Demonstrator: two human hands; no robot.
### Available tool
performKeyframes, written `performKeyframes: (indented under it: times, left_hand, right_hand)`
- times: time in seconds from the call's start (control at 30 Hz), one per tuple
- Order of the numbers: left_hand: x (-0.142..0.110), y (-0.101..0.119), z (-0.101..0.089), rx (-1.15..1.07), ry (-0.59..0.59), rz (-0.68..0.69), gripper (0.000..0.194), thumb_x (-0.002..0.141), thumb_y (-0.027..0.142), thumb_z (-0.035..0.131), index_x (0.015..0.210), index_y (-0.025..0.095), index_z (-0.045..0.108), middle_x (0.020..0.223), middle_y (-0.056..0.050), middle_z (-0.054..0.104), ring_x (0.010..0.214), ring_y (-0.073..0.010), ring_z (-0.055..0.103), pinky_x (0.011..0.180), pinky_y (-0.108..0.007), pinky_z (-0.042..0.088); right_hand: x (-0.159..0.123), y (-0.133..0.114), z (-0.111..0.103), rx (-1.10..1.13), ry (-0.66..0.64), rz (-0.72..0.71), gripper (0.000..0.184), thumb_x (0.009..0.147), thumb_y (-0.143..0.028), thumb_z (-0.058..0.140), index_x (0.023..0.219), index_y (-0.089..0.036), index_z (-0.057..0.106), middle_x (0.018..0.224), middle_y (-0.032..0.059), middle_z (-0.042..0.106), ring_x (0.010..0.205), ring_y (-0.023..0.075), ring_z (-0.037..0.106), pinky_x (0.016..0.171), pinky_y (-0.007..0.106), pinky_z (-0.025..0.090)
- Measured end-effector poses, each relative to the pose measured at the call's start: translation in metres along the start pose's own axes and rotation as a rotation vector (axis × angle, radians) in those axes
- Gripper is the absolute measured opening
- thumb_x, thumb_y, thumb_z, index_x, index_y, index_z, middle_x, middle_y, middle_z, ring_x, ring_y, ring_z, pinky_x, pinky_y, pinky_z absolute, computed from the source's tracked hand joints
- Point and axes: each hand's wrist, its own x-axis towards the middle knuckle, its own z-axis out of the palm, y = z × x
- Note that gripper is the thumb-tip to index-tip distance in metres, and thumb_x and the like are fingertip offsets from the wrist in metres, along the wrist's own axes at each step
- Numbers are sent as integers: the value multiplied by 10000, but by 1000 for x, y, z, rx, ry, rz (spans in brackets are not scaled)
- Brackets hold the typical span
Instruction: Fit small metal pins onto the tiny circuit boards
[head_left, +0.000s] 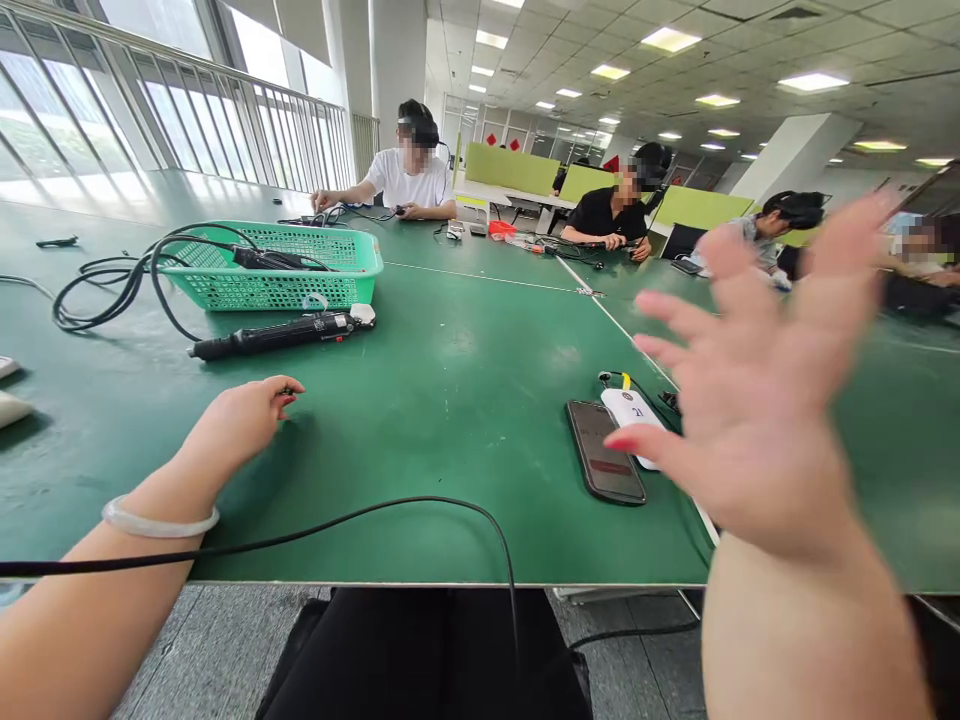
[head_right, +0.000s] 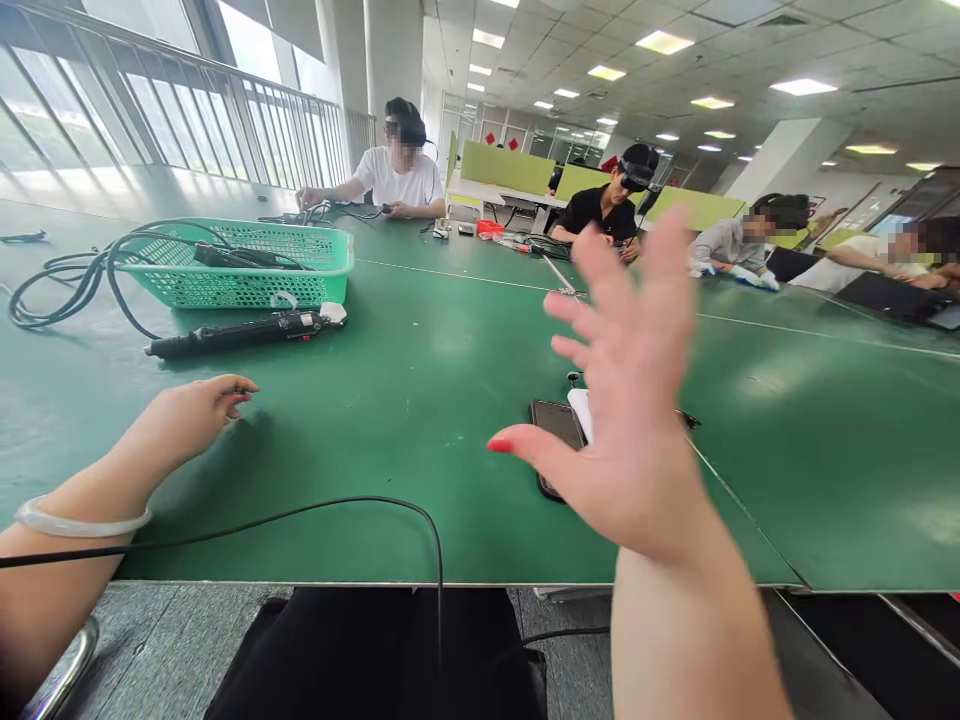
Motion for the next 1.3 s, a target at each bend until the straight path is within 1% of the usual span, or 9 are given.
performKeyframes:
  times: [0.13, 0.43, 0.6, 0.77, 0.93, 1.0, 1.13, 1.23, 1.3]
  left_hand:
    - [-4, 0, -2, 203, -3, 47, 372, 873, 284, 396, 1188, 220, 583, 1005, -106, 714, 910, -295, 645, 736, -333, 448]
    - [0, -4, -7, 363, 22, 37, 337, 803, 446, 534, 1031, 239, 670, 914, -89, 728, 842, -297, 654, 687, -319, 459]
    - [1, -11, -7, 390, -12, 74, 337, 827, 374, 504, 1061, 229, 697, 969, -97, 726, 885, -316, 643, 728, -345, 469]
    - [1, -21, -4, 381, 3, 156, 392, 843, 434, 467, 1119, 260, 684, 1109, -100, 677, 955, -316, 622, 803, -368, 474]
    - [2, -22, -9, 343, 8, 60, 566, 855, 511, 374, 1310, 217, 538, 1196, -137, 625, 1058, -361, 573, 836, -413, 448]
    - [3, -20, -14, 274, -17, -14, 587, 842, 525, 378, 1287, 189, 560, 1104, -135, 663, 991, -344, 596, 792, -376, 450]
    - [1, -15, -20, -33, -64, -211, 464, 812, 453, 441, 1142, 197, 642, 778, -38, 680, 697, -213, 587, 619, -244, 403]
    - [-3, -10, -14, -244, -28, -227, 422, 814, 398, 450, 1120, 155, 612, 743, -9, 647, 686, -163, 536, 588, -199, 364]
    - [-5, -5, -7, -238, -26, -203, 403, 822, 397, 450, 1118, 169, 600, 742, 8, 637, 668, -148, 512, 590, -195, 355]
  right_hand:
    - [-15, 26, 42, 11, -16, 136, 1061, 722, -330, 728, 1442, -452, -40, 1529, 34, 215, 1290, 294, 412, 1011, 542, 402]
    - [-84, 72, 98, 173, 13, 466, 782, 837, -326, 588, 1446, -381, 102, 1428, 82, 386, 1165, 221, 513, 968, 484, 454]
    - [-94, 77, 104, 169, 0, 537, 738, 846, -333, 568, 1440, -359, 132, 1369, 78, 449, 1099, 199, 539, 947, 457, 464]
    - [-92, 72, 106, 113, -61, 543, 714, 859, -323, 537, 1446, -338, 131, 1332, 79, 484, 1082, 201, 542, 971, 478, 443]
    - [-92, 69, 108, 64, -112, 568, 723, 856, -304, 532, 1449, -344, 120, 1317, 60, 498, 1046, 186, 553, 981, 458, 442]
    - [-92, 69, 108, 51, -119, 573, 726, 854, -296, 530, 1448, -349, 116, 1311, 51, 502, 1033, 180, 555, 980, 450, 442]
    - [-91, 67, 108, 44, -136, 582, 718, 856, -290, 519, 1448, -344, 117, 1303, 46, 508, 1031, 179, 552, 975, 451, 441]
    - [-91, 67, 108, 36, -151, 591, 713, 856, -288, 512, 1448, -342, 119, 1299, 43, 513, 1040, 182, 546, 973, 453, 439]
    - [-91, 66, 108, 26, -163, 592, 713, 858, -285, 509, 1448, -350, 113, 1299, 36, 514, 1046, 180, 540, 973, 448, 440]
